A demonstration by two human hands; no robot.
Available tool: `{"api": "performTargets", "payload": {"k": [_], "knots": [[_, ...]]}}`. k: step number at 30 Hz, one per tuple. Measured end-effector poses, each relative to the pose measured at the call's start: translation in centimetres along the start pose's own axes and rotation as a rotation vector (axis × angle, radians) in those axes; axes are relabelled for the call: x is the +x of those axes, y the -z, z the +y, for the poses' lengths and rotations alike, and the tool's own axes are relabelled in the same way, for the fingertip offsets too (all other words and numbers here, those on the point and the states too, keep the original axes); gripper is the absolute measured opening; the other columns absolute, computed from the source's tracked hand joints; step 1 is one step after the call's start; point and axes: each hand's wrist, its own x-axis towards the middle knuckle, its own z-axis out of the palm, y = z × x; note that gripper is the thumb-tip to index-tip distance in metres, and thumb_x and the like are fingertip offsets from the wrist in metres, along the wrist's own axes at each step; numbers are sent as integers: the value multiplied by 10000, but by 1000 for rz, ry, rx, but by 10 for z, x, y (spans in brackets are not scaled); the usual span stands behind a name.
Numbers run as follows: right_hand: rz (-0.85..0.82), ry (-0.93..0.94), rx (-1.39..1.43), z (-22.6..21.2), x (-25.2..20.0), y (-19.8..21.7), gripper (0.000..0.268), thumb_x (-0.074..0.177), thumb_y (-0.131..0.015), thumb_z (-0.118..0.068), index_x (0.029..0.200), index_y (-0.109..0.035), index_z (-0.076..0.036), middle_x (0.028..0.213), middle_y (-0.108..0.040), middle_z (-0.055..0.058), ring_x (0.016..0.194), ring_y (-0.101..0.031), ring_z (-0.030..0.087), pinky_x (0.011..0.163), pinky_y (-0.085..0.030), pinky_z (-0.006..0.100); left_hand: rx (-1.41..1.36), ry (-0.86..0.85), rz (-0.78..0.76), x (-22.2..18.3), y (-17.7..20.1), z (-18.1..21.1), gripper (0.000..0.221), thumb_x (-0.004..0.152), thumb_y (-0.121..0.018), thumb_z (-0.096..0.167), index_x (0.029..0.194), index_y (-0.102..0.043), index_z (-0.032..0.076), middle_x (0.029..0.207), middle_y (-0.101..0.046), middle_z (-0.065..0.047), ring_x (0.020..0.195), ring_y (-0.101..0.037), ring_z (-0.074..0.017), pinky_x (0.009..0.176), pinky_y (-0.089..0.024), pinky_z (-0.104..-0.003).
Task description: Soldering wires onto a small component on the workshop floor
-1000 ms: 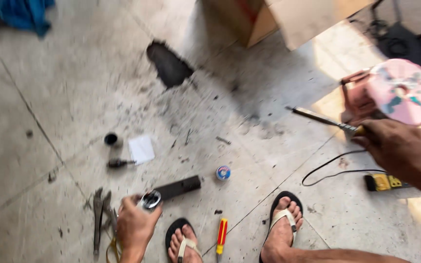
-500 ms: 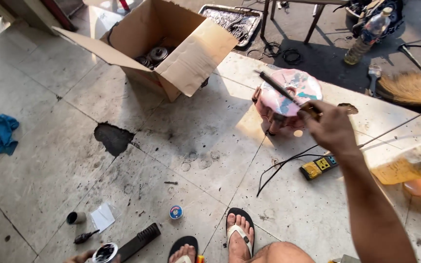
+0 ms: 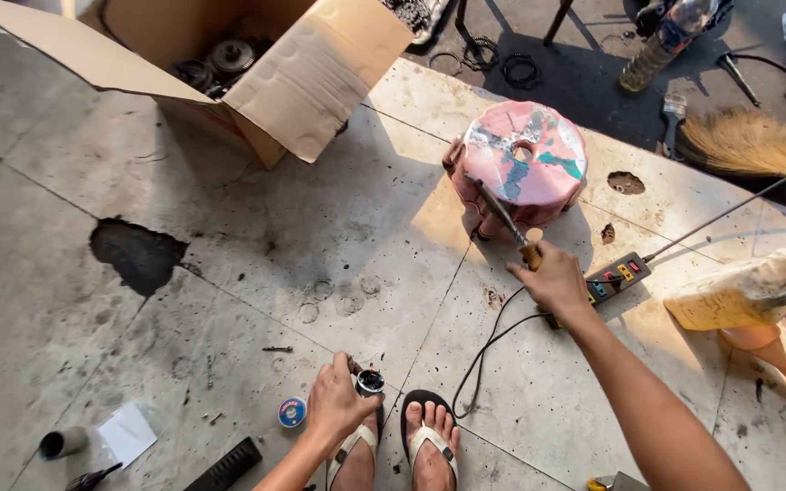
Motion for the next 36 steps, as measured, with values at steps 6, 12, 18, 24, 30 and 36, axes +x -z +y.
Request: {"api": "performTargets", "payload": {"k": [6, 12, 18, 24, 30, 36], "knots": [[20, 86, -84, 10, 150, 3, 378, 889, -738, -191, 1236, -633, -83, 999, -707, 147, 838, -673, 318, 700, -529, 456, -33, -154, 39, 56, 47, 23, 657, 632, -907, 345, 1113, -531, 101, 931, -620, -62, 786, -630, -226, 709, -564, -387], [60, 208, 12, 67, 252, -40, 719, 722, -851, -300, 1342, -588, -46, 1168, -688, 183, 1038, -655, 347, 917, -505, 433, -180, -87, 221, 105, 86, -13, 674, 666, -902, 384, 1154, -513, 126, 1021, -641, -31, 871, -664, -178, 672, -628, -331], [-65, 118, -51, 17, 121, -77, 685, 751, -828, -368, 1283, -591, -7, 1212, -665, 211, 1097, -660, 350, 969, -559, 498, -450, -123, 457, 105, 98, -30, 687, 635, -915, 358, 1117, -554, 28, 1031, -697, -112, 889, -697, -246, 820, -558, -367], [59, 197, 49, 21, 48, -148, 470, 656, -897, -423, 988, -737, -132, 1372, -644, 47, 1256, -601, 357, 1104, -440, 511, -693, -54, 468, 81, 96, -34, 618, 543, -958, 266, 965, -535, 106, 1023, -737, -128, 1097, -694, -337, 969, -512, -480], [-395, -51, 800, -69, -45, -118, 448, 844, -751, 38, 1283, -665, 6, 763, -574, 74, 543, -591, 175, 489, -506, 290, -369, -168, 309, 71, 82, -7, 620, 658, -901, 391, 1082, -541, 118, 975, -622, -36, 775, -644, -163, 626, -613, -313], [-308, -23, 724, -57, -53, -45, 395, 822, -754, -32, 1210, -681, -37, 722, -540, 60, 576, -628, 207, 511, -572, 341, -287, -349, 196, 76, 55, 48, 679, 647, -881, 331, 1154, -507, 76, 1044, -630, -85, 944, -631, -232, 755, -618, -383]]}}
